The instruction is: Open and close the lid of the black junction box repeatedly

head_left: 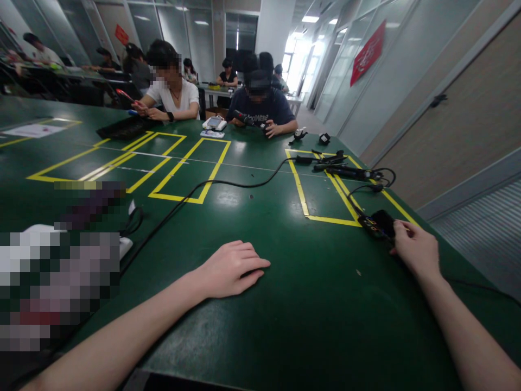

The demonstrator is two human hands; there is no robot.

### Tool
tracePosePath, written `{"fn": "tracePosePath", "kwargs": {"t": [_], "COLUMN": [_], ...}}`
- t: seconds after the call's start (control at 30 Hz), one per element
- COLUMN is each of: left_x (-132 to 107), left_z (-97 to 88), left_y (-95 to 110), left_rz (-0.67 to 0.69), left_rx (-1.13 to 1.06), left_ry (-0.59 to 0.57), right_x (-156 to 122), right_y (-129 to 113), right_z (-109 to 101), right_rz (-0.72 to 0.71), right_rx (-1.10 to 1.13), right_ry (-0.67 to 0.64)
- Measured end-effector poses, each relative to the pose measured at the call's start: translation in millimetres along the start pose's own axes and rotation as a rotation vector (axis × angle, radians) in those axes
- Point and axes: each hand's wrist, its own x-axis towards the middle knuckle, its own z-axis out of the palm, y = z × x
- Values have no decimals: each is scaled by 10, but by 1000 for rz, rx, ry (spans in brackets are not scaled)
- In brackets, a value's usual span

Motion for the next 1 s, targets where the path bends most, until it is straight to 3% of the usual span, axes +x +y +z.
{"fn": "tracePosePath", "kwargs": {"t": [0.17, 0.4, 0.5, 0.67, 0.8, 1.0], "left_x": [1, 1, -2, 0, 2, -2], "left_z": [-12, -3, -6, -18, -15, -7], "left_y": [7, 2, 4, 13, 16, 8], "left_rz": [-10, 6, -3, -18, -14, -3], "left_rx": [-16, -29, -30, -36, -40, -36], "left_ry": [0, 10, 4, -9, -2, 5], "right_x": [-37, -71, -55, 7, 14, -6], "right_y": [-59, -103, -60, -6, -11, -41], "right_z": [-12, -32, -24, -3, -2, -37], "right_rz": [157, 217, 166, -90, -75, -103], "right_rx": [111, 180, 203, 36, 64, 38], "right_ry": [-64, -80, -71, -30, -101, -29]}}
